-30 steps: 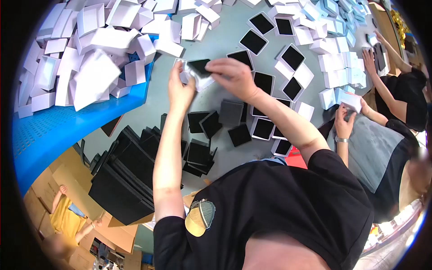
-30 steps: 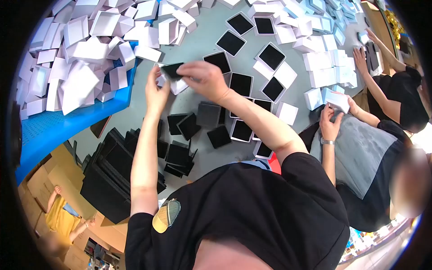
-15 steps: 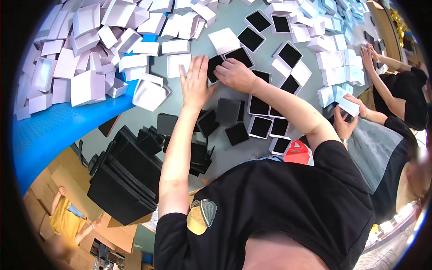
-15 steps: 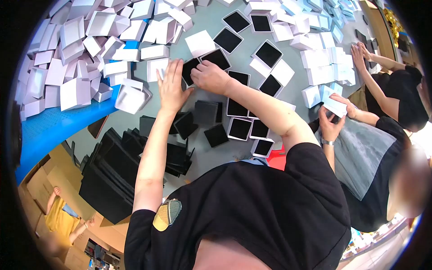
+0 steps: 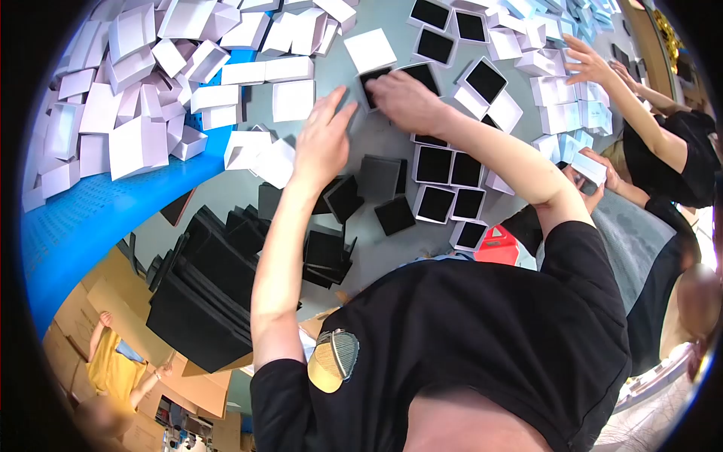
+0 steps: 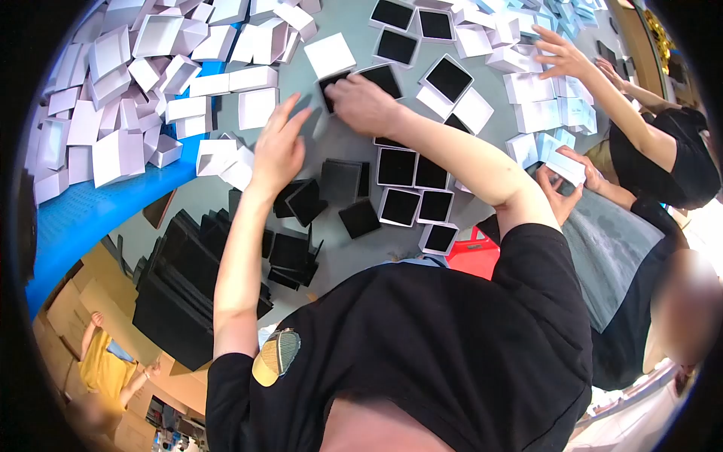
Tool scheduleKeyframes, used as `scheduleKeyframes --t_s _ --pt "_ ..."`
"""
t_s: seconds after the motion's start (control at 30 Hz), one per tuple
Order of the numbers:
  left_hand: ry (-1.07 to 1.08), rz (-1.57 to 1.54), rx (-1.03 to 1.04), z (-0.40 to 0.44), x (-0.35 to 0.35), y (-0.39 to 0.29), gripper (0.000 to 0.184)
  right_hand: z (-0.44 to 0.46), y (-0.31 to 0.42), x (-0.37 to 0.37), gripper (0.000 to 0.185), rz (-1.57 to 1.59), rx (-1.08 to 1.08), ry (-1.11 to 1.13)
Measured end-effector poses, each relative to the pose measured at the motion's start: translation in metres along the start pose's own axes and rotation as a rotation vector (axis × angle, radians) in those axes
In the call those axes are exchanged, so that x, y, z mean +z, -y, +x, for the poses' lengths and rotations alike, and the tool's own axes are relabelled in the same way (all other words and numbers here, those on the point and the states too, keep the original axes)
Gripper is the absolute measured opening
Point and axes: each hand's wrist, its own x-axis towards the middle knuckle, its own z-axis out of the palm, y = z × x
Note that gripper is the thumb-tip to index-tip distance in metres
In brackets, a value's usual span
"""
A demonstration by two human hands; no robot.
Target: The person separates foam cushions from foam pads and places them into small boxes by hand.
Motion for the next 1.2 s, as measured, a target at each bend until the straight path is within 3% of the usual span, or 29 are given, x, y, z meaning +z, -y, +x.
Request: scheduleKeyframes --t_s 0.07,0.17,0.27,0.4,0.5,0.57,0.67,0.73,0.77,0.8,0.87,0.97,1.03,1.07,1.17,1.2 --pt "0.025 0.152 0.068 -0.009 -0.041 -0.007 0.053 -0.010 -0.004 -0.012 0.022 -0.014 0.018 -0.105" --pt "0.104 0.274 -0.053 -0.038 -0.080 0.007 0.052 -0.038 0.031 -0.030 0.030 0.288 -0.332 -0.042" --pt "0.287 0.302 -0.081 -0.060 -0.077 0.024 0.057 -0.054 0.063 -0.018 0.041 0.184 -0.439 -0.085" --pt "0.390 0.529 0.049 -0.066 -0.051 0.034 0.054 -0.061 0.070 0.009 0.040 0.228 -0.425 0.077" --pt "0.378 0.603 0.110 -0.066 -0.043 0.035 0.043 -0.064 0.071 0.001 0.039 0.531 -0.280 0.172" --pt "0.355 0.604 0.133 -0.060 -0.039 0.042 0.036 -0.061 0.067 0.001 0.040 0.691 -0.127 0.110" --pt "0.474 0.523 0.004 -0.045 -0.036 0.048 0.022 -0.049 0.051 -0.013 0.039 0.998 0.089 0.176" --pt "0.277 0.349 -0.084 -0.037 -0.031 0.044 0.015 -0.041 0.041 -0.016 0.040 1.065 0.245 0.211" --pt "0.178 0.261 -0.127 -0.033 -0.027 0.044 0.012 -0.037 0.037 -0.024 0.044 1.185 0.478 0.344" --pt "0.048 0.145 -0.169 -0.032 -0.018 0.048 0.012 -0.034 0.031 -0.025 0.045 1.155 0.503 0.364" --pt "0.041 0.142 -0.306 -0.029 -0.009 0.044 0.011 -0.028 0.016 -0.009 0.048 1.080 0.527 0.354" --pt "0.014 0.131 -0.466 -0.033 0.005 0.036 0.021 -0.026 0.033 0.005 0.053 0.308 0.418 -0.065" --pt "-0.080 0.119 -0.510 -0.038 0.012 0.028 0.026 -0.029 0.041 -0.004 0.046 0.270 0.357 -0.097" --pt "-0.081 0.071 -0.541 -0.042 0.011 0.026 0.038 -0.035 0.041 -0.010 0.042 0.286 0.278 -0.127" --pt "-0.100 0.077 -0.387 -0.053 0.008 0.010 0.050 -0.049 0.044 -0.014 0.028 0.264 0.081 -0.123" --pt "-0.058 0.053 -0.411 -0.058 0.013 0.007 0.066 -0.055 0.043 0.004 0.028 0.206 0.043 -0.180"
